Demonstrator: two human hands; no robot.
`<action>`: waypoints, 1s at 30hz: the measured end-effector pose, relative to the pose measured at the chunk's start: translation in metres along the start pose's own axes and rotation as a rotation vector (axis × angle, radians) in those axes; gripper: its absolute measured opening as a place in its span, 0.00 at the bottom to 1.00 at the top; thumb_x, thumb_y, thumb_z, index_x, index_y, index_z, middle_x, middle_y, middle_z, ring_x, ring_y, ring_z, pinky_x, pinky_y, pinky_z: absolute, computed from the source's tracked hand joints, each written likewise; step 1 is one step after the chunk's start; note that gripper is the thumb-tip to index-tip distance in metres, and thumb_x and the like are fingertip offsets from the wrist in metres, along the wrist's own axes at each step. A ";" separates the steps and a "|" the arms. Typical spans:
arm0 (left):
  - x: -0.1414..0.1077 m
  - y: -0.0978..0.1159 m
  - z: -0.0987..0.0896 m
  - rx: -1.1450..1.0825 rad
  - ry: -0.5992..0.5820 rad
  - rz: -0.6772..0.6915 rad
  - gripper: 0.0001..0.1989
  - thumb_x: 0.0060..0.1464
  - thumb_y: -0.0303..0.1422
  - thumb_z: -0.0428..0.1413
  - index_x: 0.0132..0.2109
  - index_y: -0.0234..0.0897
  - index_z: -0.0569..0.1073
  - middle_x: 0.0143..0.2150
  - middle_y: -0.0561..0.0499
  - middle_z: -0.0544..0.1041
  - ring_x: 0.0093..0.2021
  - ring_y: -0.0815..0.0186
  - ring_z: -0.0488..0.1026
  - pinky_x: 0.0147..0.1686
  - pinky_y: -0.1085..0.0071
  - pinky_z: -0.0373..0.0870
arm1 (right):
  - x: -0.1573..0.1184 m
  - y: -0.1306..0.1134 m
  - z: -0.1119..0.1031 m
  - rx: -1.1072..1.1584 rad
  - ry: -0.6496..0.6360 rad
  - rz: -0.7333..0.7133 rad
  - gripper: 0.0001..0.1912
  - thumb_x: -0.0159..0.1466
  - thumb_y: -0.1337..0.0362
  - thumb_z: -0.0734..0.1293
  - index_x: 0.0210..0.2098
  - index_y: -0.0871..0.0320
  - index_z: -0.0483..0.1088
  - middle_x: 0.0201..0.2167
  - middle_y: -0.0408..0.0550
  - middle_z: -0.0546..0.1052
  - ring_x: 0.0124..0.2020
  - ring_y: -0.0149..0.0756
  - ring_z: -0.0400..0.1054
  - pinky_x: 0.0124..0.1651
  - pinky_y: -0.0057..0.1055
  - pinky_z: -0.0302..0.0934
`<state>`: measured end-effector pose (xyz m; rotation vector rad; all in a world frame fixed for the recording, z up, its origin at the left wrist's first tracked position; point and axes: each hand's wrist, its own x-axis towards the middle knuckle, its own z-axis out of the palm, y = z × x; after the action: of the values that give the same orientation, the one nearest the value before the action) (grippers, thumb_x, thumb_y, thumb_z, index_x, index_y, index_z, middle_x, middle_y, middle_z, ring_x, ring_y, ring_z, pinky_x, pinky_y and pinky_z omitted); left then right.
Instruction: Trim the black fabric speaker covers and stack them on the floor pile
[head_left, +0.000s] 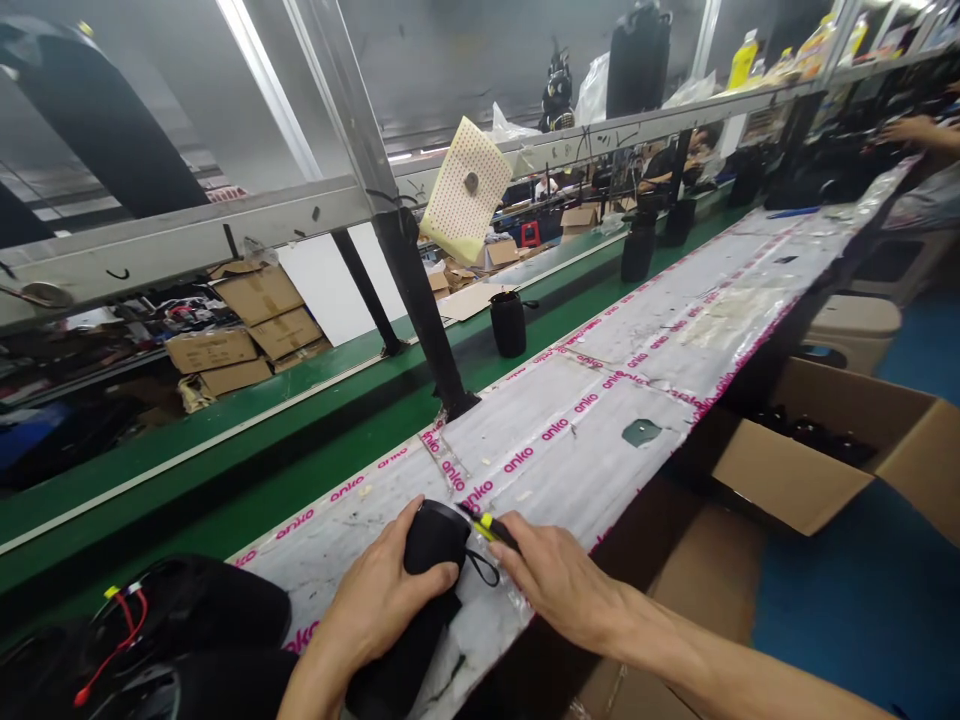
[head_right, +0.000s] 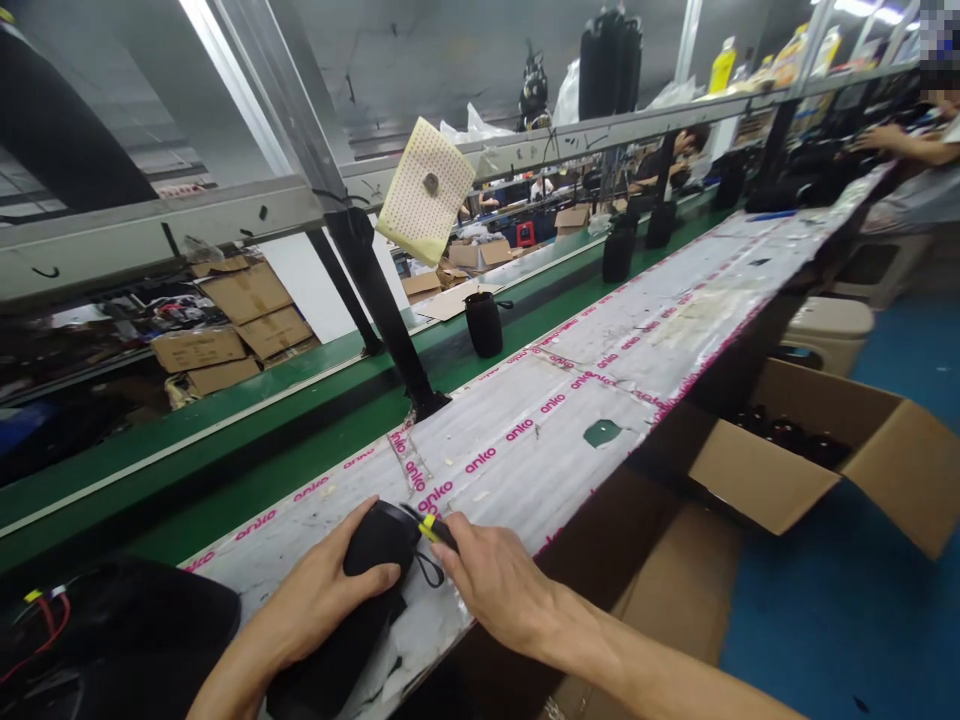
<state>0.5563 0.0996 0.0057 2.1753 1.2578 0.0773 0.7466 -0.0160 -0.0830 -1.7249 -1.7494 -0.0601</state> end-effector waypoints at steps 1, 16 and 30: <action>0.000 -0.001 0.000 -0.003 0.004 0.004 0.43 0.50 0.45 0.58 0.70 0.40 0.54 0.69 0.45 0.61 0.67 0.52 0.59 0.65 0.58 0.55 | 0.001 -0.001 0.001 0.002 -0.017 0.003 0.14 0.75 0.59 0.50 0.46 0.58 0.62 0.25 0.44 0.73 0.25 0.37 0.70 0.28 0.31 0.50; -0.002 0.002 0.004 0.015 0.031 0.003 0.42 0.50 0.45 0.58 0.69 0.40 0.55 0.68 0.44 0.61 0.66 0.50 0.60 0.65 0.56 0.54 | 0.004 -0.004 0.004 0.008 -0.049 -0.056 0.10 0.74 0.59 0.53 0.44 0.57 0.62 0.25 0.43 0.73 0.24 0.36 0.69 0.27 0.31 0.47; -0.004 0.004 0.002 0.016 0.033 -0.010 0.42 0.49 0.45 0.58 0.69 0.42 0.56 0.67 0.44 0.65 0.63 0.48 0.64 0.63 0.56 0.57 | 0.007 -0.005 0.002 -0.013 -0.107 -0.041 0.09 0.74 0.59 0.54 0.42 0.56 0.60 0.22 0.40 0.71 0.20 0.36 0.67 0.25 0.32 0.41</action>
<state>0.5577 0.0938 0.0067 2.1891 1.2918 0.0996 0.7421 -0.0090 -0.0795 -1.7296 -1.8661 0.0031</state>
